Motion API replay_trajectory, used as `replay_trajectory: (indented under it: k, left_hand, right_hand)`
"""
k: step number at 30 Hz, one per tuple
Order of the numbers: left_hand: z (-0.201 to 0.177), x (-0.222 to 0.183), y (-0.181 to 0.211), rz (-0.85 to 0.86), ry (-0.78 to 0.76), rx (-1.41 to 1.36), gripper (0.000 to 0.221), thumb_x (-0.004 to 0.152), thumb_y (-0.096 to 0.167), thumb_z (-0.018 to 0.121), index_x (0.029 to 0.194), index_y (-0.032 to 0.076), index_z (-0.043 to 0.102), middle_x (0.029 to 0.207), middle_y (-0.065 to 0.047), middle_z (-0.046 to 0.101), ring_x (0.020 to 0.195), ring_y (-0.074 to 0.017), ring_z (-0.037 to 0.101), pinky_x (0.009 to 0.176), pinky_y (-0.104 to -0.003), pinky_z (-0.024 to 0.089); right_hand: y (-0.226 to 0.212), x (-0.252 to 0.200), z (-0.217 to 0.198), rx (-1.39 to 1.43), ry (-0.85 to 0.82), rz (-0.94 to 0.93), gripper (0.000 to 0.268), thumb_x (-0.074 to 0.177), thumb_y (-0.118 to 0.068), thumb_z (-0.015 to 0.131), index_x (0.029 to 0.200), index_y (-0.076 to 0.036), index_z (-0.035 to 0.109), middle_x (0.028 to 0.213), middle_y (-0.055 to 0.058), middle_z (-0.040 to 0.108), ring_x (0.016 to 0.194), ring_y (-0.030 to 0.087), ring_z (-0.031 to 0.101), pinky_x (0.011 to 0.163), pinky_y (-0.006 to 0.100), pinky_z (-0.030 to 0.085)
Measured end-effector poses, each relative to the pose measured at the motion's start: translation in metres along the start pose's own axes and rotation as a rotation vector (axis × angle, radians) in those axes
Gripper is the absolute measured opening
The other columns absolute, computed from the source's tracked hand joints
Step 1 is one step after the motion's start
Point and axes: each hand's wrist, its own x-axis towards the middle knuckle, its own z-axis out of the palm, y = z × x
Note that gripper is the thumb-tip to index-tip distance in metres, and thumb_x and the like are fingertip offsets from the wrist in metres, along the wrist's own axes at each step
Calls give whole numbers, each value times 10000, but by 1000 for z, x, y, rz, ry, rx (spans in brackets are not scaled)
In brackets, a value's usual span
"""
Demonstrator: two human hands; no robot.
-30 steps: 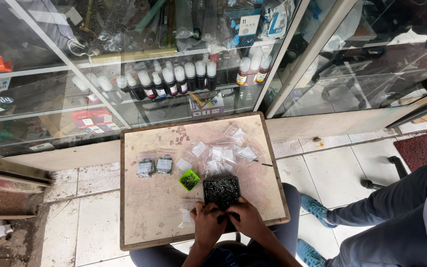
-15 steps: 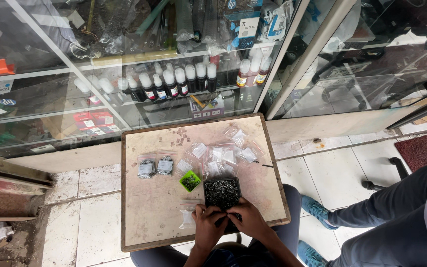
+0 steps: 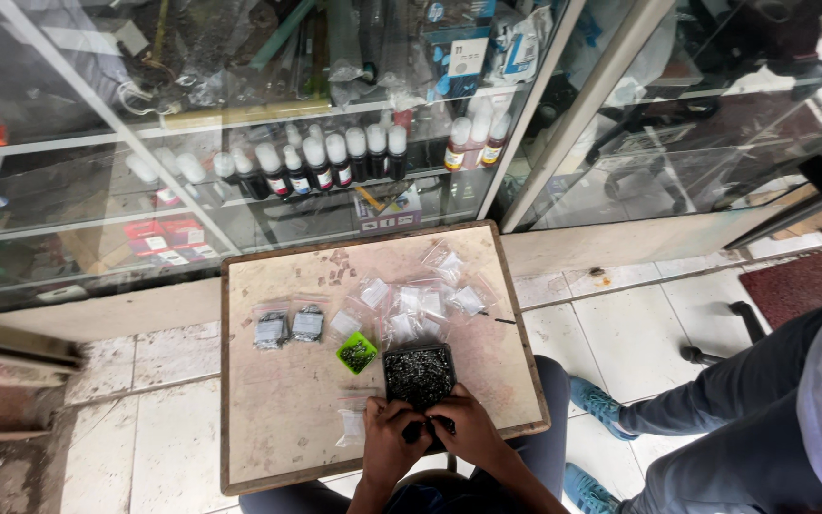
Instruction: The person sorts small black screws and green components from a tray into individual plastic bags by hand.
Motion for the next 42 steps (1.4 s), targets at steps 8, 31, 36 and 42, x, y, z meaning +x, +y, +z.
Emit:
replay_trajectory:
  k: [8, 31, 36, 42]
  left_hand:
    - [0, 3, 2, 24, 42, -17, 102, 701, 214, 841, 778, 276, 815, 842, 121, 726, 862, -286, 474, 795, -456, 442]
    - [0, 3, -7, 15, -85, 41, 146, 633, 228, 863, 721, 269, 753, 759, 127, 685, 869, -286, 472, 738, -438, 421]
    - [1, 4, -7, -44, -125, 58, 111, 714, 270, 871, 758, 277, 770, 780, 128, 703, 880, -292, 476, 754, -459, 431]
    - [2, 4, -9, -31, -113, 66, 92, 729, 265, 857, 759, 280, 771, 773, 112, 704, 865, -298, 474, 757, -461, 420]
  right_hand:
    - [1, -2, 1, -15, 42, -61, 161, 938, -85, 680, 986, -82, 834, 846, 50, 779, 820, 262, 566, 708, 395, 477]
    - [11, -11, 5, 28, 20, 29, 105, 815, -67, 833, 875, -124, 768, 822, -46, 759, 897, 208, 585, 723, 353, 507]
    - [7, -11, 5, -21, 24, 30, 173, 778, -4, 765, 901, -126, 778, 766, -13, 735, 907, 210, 583, 682, 358, 503]
    - [3, -9, 2, -24, 27, -3, 141, 801, -7, 740, 886, -120, 746, 779, -12, 745, 896, 230, 563, 680, 365, 487]
